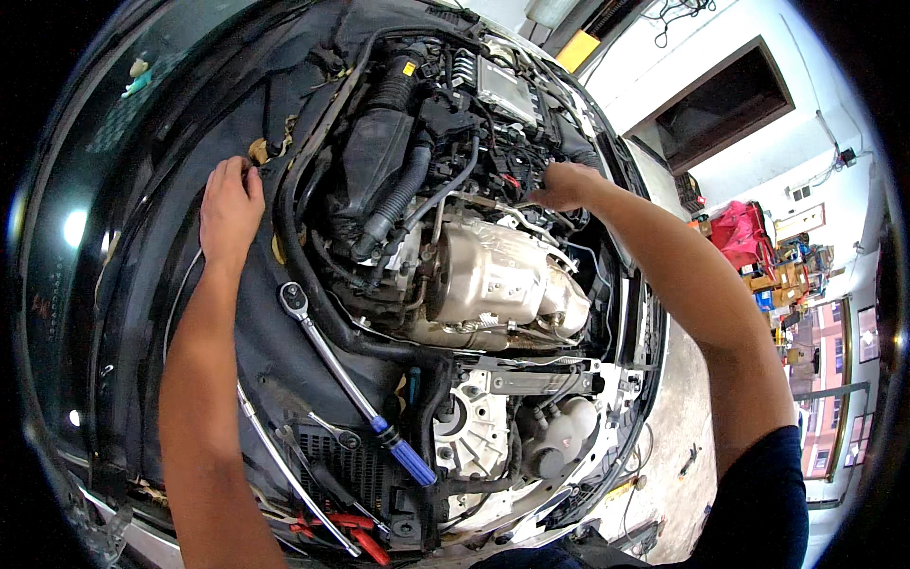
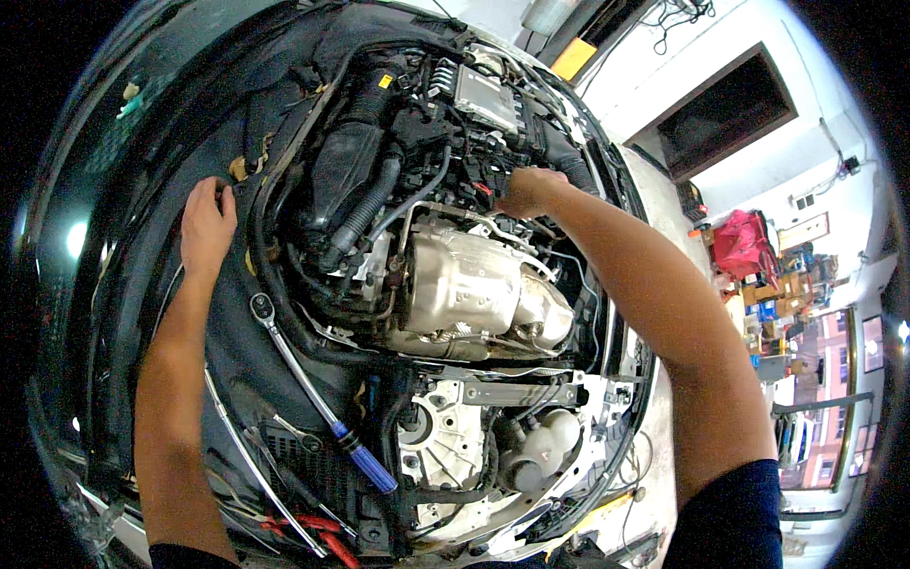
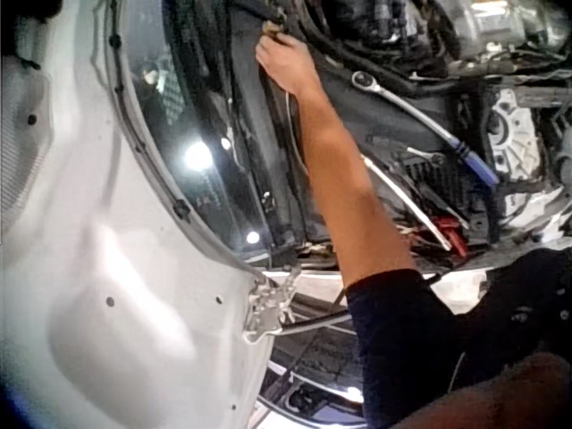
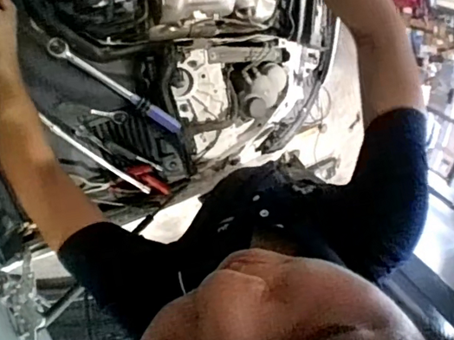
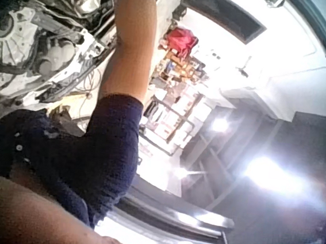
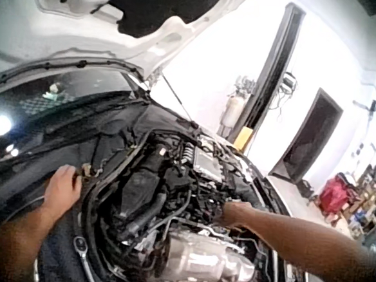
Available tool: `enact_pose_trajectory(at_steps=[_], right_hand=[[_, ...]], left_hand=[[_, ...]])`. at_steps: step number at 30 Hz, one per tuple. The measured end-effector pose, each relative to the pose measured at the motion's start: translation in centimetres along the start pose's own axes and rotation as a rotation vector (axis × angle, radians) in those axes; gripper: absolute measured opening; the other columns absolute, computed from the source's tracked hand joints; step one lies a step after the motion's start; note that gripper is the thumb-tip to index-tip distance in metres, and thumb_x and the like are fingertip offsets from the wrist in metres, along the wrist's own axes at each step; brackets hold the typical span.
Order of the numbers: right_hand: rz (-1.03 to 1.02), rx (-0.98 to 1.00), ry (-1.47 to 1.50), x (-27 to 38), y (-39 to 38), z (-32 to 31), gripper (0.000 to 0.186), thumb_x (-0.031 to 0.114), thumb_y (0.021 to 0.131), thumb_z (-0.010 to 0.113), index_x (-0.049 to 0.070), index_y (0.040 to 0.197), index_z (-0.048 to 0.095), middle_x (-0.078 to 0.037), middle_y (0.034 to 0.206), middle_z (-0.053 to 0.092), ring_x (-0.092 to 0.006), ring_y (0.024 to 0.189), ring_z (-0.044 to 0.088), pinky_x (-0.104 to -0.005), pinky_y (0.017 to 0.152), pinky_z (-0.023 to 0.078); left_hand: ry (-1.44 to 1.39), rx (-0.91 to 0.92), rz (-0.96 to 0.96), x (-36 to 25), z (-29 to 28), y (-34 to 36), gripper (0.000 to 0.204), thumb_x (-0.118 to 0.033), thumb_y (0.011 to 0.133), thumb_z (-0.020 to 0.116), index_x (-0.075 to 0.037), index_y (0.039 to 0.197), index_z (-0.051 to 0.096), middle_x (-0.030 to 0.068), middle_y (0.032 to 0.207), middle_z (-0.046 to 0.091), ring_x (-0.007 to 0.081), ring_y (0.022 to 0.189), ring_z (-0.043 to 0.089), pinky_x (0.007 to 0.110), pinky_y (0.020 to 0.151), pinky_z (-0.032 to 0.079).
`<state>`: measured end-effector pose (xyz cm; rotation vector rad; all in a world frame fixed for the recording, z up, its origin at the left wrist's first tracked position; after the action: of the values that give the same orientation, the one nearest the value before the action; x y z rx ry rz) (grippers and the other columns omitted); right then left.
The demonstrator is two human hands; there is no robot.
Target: The person uses a socket wrench and a screwdriver to loosen and tighten various bolts and components on the engine block of a car.
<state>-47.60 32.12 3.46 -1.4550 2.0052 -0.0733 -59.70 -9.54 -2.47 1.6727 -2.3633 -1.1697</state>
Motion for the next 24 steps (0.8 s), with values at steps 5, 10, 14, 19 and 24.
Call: enact_pose_trajectory(at_steps=[5,10,14,19,24], right_hand=[[-0.176,-0.050,-0.147,1.4,-1.8,-0.4,0.033,0.028,0.084,0.062,0.005,0.106,0.069,-0.019,0.108,0.068,-0.0342,0.099,0.067,-0.0411,0.086,0.053],[0.082,0.031,0.154,-1.4,1.3,0.9,0.028,0.019,0.082,0.061,0.006,0.105,0.070,-0.018,0.112,0.067,-0.0320,0.104,0.065,-0.0430,0.086,0.053],[-0.182,-0.443,-0.354,4.3,-3.1,-1.2,0.027,0.031,0.085,0.065,0.011,0.102,0.071,-0.011,0.105,0.065,-0.0278,0.103,0.060,-0.0432,0.086,0.047],[-0.790,-0.179,0.375,21.3,-15.8,2.7,0.026,0.029,0.091,0.056,0.003,0.096,0.060,-0.017,0.083,0.065,-0.0349,0.078,0.067,-0.0461,0.070,0.054],[-0.538,-0.266,0.827,26.5,-20.6,1.7,0.035,0.035,0.090,0.059,0.001,0.093,0.056,-0.020,0.082,0.065,-0.0378,0.072,0.067,-0.0465,0.065,0.055]], left_hand=[[0.053,-0.027,0.080,-0.1,-0.2,0.0,0.019,-0.018,0.092,0.052,0.000,0.095,0.057,0.0170,0.096,0.060,0.0349,0.096,0.057,0.043,0.084,0.047],[0.040,-0.006,0.050,-0.7,0.4,0.2,0.020,-0.019,0.092,0.052,0.000,0.098,0.057,0.0171,0.098,0.060,0.0358,0.096,0.057,0.044,0.084,0.047],[0.060,0.019,0.044,0.1,-0.1,0.3,0.021,-0.019,0.093,0.053,0.000,0.100,0.057,0.0169,0.098,0.060,0.0368,0.096,0.057,0.044,0.084,0.046],[0.078,0.043,0.033,0.5,-0.1,-0.1,0.019,-0.018,0.092,0.052,0.000,0.096,0.056,0.0170,0.097,0.060,0.0346,0.097,0.057,0.043,0.086,0.046],[0.035,-0.001,0.080,-0.7,0.1,0.2,0.019,-0.017,0.092,0.053,0.001,0.098,0.057,0.0179,0.098,0.060,0.0374,0.097,0.057,0.045,0.084,0.046]])
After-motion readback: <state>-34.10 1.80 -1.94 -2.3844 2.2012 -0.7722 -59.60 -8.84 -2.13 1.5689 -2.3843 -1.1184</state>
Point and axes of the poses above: each hand's wrist, its own y-axis towards the middle knuckle, its own z-axis out of the palm, x = y × z, the point moved 4 cm from there along y, towards the middle knuckle
